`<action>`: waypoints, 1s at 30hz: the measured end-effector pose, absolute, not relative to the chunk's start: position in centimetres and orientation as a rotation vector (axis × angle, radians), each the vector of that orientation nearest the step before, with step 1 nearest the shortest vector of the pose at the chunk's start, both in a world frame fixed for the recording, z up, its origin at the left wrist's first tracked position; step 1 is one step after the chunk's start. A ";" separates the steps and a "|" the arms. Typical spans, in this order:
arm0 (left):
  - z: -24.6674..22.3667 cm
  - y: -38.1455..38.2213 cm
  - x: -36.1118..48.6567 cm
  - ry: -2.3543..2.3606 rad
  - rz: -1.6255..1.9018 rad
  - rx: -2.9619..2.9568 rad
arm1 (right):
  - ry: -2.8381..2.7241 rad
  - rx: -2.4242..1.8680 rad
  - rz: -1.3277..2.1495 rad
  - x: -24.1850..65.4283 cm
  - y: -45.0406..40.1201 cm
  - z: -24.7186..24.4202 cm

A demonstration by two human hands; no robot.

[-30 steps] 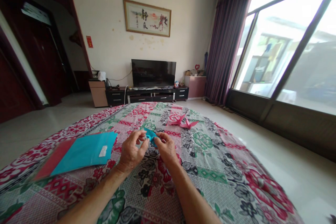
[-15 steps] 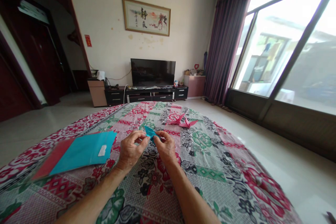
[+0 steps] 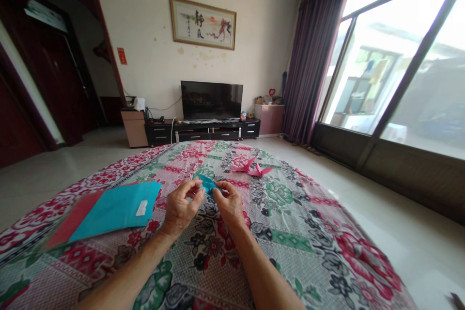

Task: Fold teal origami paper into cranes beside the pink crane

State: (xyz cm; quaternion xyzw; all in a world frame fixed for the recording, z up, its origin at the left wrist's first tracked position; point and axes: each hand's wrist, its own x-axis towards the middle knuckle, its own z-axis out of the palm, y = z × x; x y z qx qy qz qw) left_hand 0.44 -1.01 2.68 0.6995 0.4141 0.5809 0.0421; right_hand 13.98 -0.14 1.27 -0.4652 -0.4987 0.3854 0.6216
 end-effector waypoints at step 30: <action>3.1 -1.3 0.5 1.227 1.782 2.169 | -1.166 -1.083 0.873 14.2 -0.2 1.4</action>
